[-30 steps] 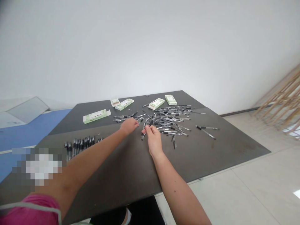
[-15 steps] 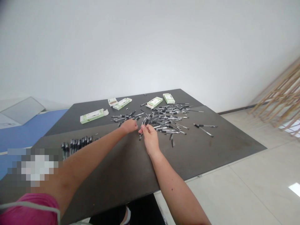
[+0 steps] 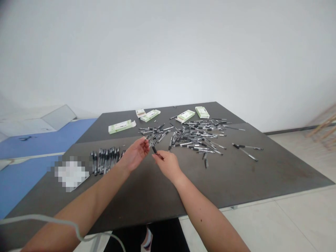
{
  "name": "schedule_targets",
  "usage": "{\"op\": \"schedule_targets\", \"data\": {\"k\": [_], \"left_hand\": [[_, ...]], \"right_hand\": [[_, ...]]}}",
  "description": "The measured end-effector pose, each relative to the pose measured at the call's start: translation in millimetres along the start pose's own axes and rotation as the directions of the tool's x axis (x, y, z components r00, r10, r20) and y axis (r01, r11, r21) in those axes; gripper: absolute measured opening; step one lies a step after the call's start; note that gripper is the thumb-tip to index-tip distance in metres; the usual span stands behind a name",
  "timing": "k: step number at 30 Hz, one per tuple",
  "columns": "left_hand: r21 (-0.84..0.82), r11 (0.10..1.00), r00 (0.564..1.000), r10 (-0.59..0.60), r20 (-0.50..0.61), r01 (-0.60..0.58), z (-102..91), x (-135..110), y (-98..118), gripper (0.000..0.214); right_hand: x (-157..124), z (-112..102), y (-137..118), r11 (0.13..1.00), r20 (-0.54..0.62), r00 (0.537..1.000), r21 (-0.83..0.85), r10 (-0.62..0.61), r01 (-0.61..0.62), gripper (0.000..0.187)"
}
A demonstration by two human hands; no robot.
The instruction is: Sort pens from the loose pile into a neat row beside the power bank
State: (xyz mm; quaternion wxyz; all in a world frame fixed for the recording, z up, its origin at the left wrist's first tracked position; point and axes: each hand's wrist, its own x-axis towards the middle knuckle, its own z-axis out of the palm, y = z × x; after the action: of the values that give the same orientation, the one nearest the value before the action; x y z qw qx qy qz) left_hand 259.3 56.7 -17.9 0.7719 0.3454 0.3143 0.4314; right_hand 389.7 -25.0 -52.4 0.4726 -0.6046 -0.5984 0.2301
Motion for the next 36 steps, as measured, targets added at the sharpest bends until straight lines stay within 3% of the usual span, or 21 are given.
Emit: {"op": "schedule_targets", "data": {"k": [4, 9, 13, 18, 22, 26, 30, 33, 36], "left_hand": [[-0.077, 0.996, 0.999, -0.049, 0.006, 0.05, -5.7, -9, -8, 0.013], [-0.048, 0.999, 1.0, 0.001, 0.026, 0.0, -6.2, -12, -16, 0.018], [0.097, 0.99, 0.995, 0.102, 0.005, -0.102, -3.2, -12, -19, 0.02], [0.372, 0.885, 0.955, 0.298, 0.015, -0.282, -5.0, -10, -22, 0.019], [0.423, 0.853, 0.951, 0.298, 0.081, -0.304, -7.2, -10, -24, 0.02], [0.524, 0.764, 0.925, 0.344, 0.163, -0.376, -6.1, -10, -19, 0.021], [0.591, 0.696, 0.907, 0.382, 0.177, -0.408, -3.5, -10, -14, 0.022], [0.501, 0.789, 0.934, 0.324, 0.15, -0.355, -1.6, -10, -15, 0.024], [0.36, 0.898, 0.965, 0.203, 0.166, -0.251, -0.6, -10, -17, 0.029]], "right_hand": [[-1, 3, 3, 0.988, 0.051, 0.997, -0.142, -0.054, 0.06, 0.031], [0, 3, 7, 0.978, 0.062, 0.996, -0.194, -0.066, 0.077, 0.032], [0, 4, 9, 0.973, 0.037, 0.994, -0.208, -0.099, 0.105, 0.033], [1, 3, 10, 0.979, -0.019, 0.994, -0.174, -0.111, 0.107, 0.031], [2, 4, 12, 0.98, -0.022, 0.991, -0.149, -0.134, 0.129, 0.028], [3, 6, 14, 0.991, 0.023, 0.992, -0.036, -0.128, 0.129, 0.029], [3, 8, 13, 0.991, -0.033, 0.995, 0.091, -0.095, 0.098, 0.024], [2, 7, 10, 0.952, -0.052, 0.998, 0.306, 0.022, -0.005, 0.019], [0, 7, 6, 0.786, 0.138, 0.985, 0.595, 0.104, -0.167, 0.026]]}}
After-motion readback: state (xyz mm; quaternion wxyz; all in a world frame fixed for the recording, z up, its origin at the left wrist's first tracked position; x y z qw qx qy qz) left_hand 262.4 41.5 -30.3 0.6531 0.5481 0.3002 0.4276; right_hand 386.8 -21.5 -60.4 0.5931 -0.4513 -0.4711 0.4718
